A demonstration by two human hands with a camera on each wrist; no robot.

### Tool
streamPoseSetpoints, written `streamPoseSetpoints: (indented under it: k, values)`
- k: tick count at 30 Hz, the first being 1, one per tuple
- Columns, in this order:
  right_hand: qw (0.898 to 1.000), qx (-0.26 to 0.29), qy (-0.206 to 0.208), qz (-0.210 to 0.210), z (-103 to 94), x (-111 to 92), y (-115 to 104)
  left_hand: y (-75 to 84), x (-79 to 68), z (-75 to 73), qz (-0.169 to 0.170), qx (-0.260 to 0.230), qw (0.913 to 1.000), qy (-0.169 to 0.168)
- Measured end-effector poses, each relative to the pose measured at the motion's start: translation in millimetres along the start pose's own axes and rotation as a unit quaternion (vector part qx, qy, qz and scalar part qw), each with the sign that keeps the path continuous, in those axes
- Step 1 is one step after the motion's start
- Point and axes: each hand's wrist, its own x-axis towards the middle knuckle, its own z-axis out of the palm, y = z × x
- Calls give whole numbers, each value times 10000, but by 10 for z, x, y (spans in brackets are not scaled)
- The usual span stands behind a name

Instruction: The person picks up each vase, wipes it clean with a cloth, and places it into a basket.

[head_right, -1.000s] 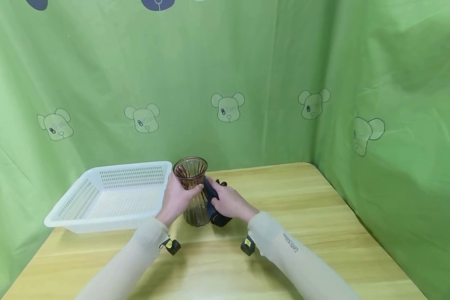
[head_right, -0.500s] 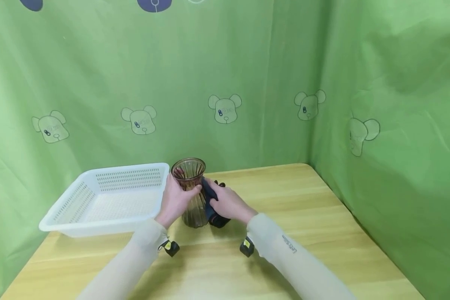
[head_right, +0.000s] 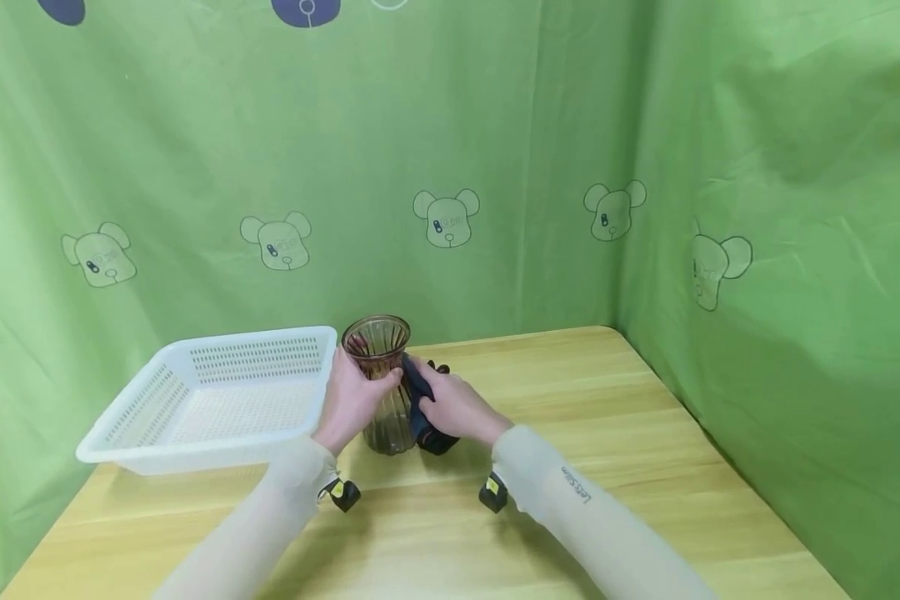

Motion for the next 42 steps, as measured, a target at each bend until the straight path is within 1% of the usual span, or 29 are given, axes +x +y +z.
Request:
streamPoseSetpoints:
  k: [3,8,10,14,17,20,22,24,26,28,30,33,35,39,42]
  values:
    - [9999,-40,-114,11,30,0,17,16,7,-9,-6,23,10000,17]
    - [9990,-276,-351,-21,119,-4,98,43,18,-34,-94,-6,10000,16]
    - [9987,-366,-364,-29,146,-7,132,50,21,-38,-140,-23,9999,-29]
    - [9988,-381,-294,-44,157,-24,178,54,13,-11,-193,6,9998,-99]
    - [9988,-420,-238,-75,124,-30,191,56,0,20,-187,64,9998,-60]
    - [9995,-242,-182,-35,47,-32,149,36,-14,39,-167,44,9998,-29]
    - [10000,-40,-16,-30,-42,-33,74,28,-13,43,-109,-13,9999,8]
    - [9994,82,301,-141,-146,-22,-15,26,-1,43,-8,-118,9999,52]
    - [9980,81,579,-241,-233,-2,-89,29,12,45,63,-196,9998,82]
    - [9973,-1,667,-306,-279,22,-135,37,25,43,67,-202,9997,105]
    - [9984,-48,493,-258,-283,44,-144,44,28,38,0,-215,9997,100]
    - [9997,-163,118,-108,-221,62,-113,46,20,27,-113,-237,9996,81]
    - [9996,-279,10,-59,-171,77,-74,48,19,18,-131,-284,9995,72]
    - [9990,-449,-58,-45,-77,104,2,44,40,8,-81,-308,9995,60]
    - [9988,-439,-232,29,25,106,76,26,46,13,-153,-364,9992,21]
